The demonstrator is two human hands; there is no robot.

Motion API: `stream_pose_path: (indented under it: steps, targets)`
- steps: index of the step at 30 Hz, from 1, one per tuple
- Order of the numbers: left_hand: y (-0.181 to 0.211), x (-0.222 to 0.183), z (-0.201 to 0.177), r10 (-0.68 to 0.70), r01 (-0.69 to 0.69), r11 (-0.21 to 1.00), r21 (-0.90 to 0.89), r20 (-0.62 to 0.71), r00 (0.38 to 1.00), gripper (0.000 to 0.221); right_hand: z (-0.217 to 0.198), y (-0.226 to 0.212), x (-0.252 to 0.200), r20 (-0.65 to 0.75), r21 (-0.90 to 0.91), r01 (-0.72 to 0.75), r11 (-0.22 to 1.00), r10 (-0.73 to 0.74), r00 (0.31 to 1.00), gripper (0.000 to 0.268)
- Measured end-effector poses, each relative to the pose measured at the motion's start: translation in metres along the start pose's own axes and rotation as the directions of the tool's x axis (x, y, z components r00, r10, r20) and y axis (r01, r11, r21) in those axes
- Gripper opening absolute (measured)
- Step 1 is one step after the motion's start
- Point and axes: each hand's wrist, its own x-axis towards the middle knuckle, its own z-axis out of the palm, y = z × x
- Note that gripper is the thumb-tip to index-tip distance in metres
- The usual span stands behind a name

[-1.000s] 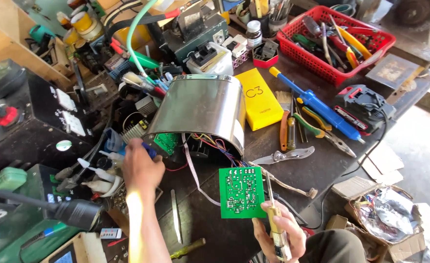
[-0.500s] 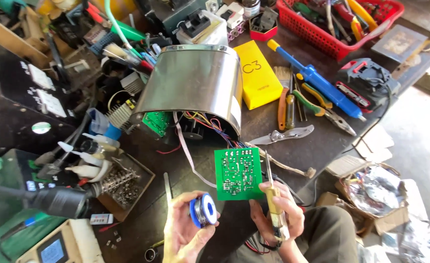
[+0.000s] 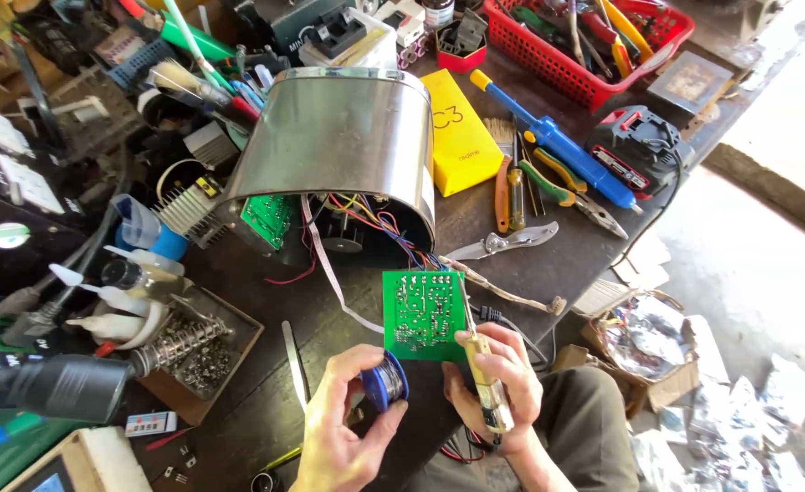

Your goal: Reconnecting wires to a circuit board inside a metal housing using a soldering iron and a screwdriver.

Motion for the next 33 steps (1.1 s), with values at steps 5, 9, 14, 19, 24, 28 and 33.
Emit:
stream_pose_path:
  steps: [5,9,14,19,24,28,33]
  targets:
    - [0.002,-0.003,0.002,0.174,-0.162,0.953,0.256,-0.025,0.984,0.055,0.002,-0.002,0.001,0.011,0.029,0.016,0.999,-0.016,1.0,0.049]
    - [0.002,-0.004,0.005,0.276,-0.263,0.94,0.219,-0.03,0.961,0.049,0.003,-0.008,-0.004,-0.07,0.129,0.054,0.99,-0.046,0.997,0.05]
    - [0.004,-0.008,0.011,0.361,-0.351,0.907,0.232,-0.001,0.933,0.04,0.012,-0.04,-0.01,-0.106,0.311,0.035,0.95,-0.001,0.994,0.028]
    - [0.013,-0.014,0.015,0.381,-0.364,0.899,0.242,-0.03,0.924,0.033,0.017,-0.054,0.0,-0.026,0.28,0.063,0.958,-0.058,0.998,0.031]
    - [-0.002,-0.015,0.014,0.49,-0.476,0.833,0.283,0.022,0.871,0.028,0.014,-0.053,-0.002,0.045,0.393,-0.008,0.92,-0.01,0.999,0.039]
    - [0.003,-0.017,0.014,0.46,-0.452,0.845,0.286,0.045,0.887,0.027,0.012,-0.047,-0.007,0.003,0.546,-0.005,0.838,0.004,1.0,0.046]
    - [0.001,-0.016,0.012,0.44,-0.459,0.856,0.236,0.133,0.888,0.035,0.004,-0.05,0.004,0.032,0.412,0.007,0.911,-0.023,0.999,0.032]
